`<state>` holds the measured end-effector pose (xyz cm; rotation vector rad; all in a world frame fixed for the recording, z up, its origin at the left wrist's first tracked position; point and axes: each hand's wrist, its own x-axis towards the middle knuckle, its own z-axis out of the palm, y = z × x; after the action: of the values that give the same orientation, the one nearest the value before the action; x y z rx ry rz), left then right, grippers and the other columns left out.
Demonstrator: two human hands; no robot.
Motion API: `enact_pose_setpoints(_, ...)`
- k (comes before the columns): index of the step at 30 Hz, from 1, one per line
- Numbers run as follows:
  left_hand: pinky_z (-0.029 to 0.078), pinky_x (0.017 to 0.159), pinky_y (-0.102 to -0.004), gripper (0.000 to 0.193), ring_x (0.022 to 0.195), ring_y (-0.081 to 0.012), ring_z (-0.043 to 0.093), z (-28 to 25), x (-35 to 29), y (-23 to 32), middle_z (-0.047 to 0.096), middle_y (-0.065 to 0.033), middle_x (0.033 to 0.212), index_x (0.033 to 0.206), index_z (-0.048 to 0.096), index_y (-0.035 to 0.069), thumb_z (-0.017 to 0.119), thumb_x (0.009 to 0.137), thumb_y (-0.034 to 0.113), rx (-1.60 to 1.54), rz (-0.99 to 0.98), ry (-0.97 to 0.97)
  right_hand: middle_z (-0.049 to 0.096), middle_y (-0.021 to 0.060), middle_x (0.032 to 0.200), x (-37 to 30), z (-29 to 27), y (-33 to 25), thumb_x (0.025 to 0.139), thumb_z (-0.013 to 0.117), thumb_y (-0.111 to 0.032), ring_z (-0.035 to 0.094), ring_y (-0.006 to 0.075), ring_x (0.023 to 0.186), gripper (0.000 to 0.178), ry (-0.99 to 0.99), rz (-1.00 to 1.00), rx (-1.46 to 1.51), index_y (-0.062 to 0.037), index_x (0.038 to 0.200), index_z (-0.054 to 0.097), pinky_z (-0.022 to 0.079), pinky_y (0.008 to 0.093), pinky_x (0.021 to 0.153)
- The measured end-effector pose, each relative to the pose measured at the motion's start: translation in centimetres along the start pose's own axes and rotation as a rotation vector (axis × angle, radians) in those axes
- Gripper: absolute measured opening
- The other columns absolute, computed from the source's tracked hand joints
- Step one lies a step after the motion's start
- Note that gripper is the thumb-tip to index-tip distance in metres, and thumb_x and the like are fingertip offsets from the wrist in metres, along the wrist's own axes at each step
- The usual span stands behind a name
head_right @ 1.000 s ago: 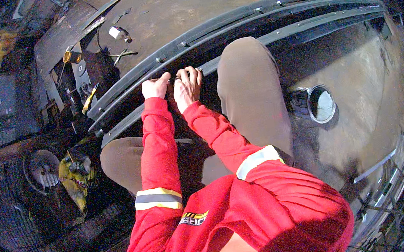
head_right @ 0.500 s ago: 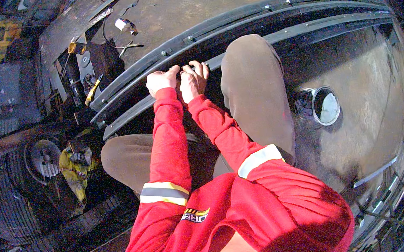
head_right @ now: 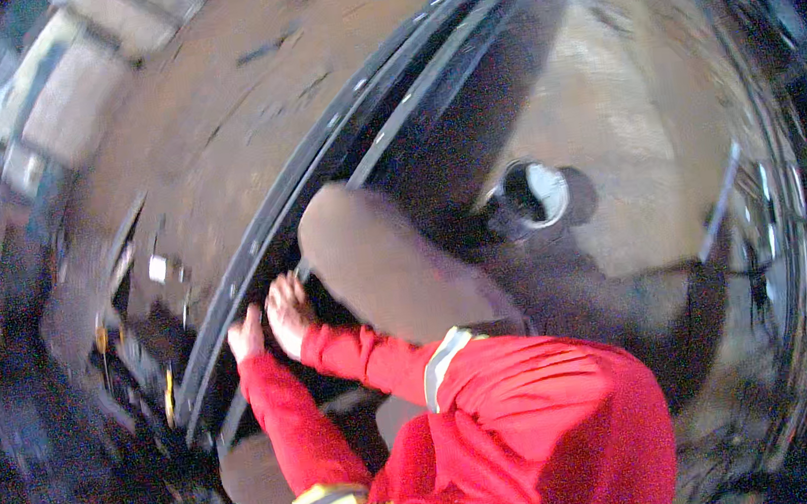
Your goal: The person sits on the floor of a workshop and assembles a long metal frame. They align metal bars and secure them together using bolts and nuts, tightening the fasteners by hand.
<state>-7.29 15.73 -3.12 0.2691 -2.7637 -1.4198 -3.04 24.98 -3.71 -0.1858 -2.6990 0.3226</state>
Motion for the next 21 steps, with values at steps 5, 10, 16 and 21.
enact_pose_setpoints(5,0.041,0.048,-0.0298,0.039,0.045,-0.0122,0.048,-0.6,0.8,-2.2,0.054,-0.0065,0.048,0.051,0.057,-0.004,0.064,0.070,0.029,-0.082,-0.076,-0.083,0.053,0.0138,0.104,-0.5,0.3,0.2,0.071,0.049,-0.015,0.040,0.0295,0.113,0.023,-0.073,0.056,0.447,-0.0005,0.086,0.059,0.023,0.0450,0.102)
enact_pose_setpoints(10,0.044,0.052,-0.0341,0.036,0.044,-0.0174,0.050,0.0,-0.9,1.6,0.056,-0.0117,0.049,0.051,0.058,-0.003,0.073,0.057,0.029,0.145,-0.215,0.144,0.055,0.0058,0.097,-1.3,1.5,0.9,0.067,0.054,-0.018,0.043,0.0246,0.109,0.018,0.105,-0.039,0.472,-0.0043,0.076,0.060,0.024,0.0450,0.099)
enact_pose_setpoints(16,0.049,0.066,-0.0394,0.038,0.065,-0.0302,0.063,1.1,-2.0,4.3,0.063,-0.0188,0.067,0.060,0.061,-0.003,0.075,0.053,0.033,0.402,-0.335,0.278,0.056,0.0060,0.098,-1.0,1.6,1.2,0.070,0.051,-0.023,0.041,0.0262,0.110,0.024,0.033,-0.058,0.441,-0.0041,0.077,0.064,0.025,0.0455,0.099)
enact_pose_setpoints(21,0.047,0.068,-0.0346,0.046,0.067,-0.0257,0.062,-0.3,-0.5,1.1,0.063,-0.0210,0.072,0.073,0.065,-0.004,0.068,0.069,0.041,0.253,-0.145,-0.100,0.056,0.0048,0.095,-0.7,2.3,1.2,0.071,0.050,-0.021,0.042,0.0242,0.108,0.021,0.035,-0.010,0.347,-0.0059,0.074,0.064,0.026,0.0434,0.099)
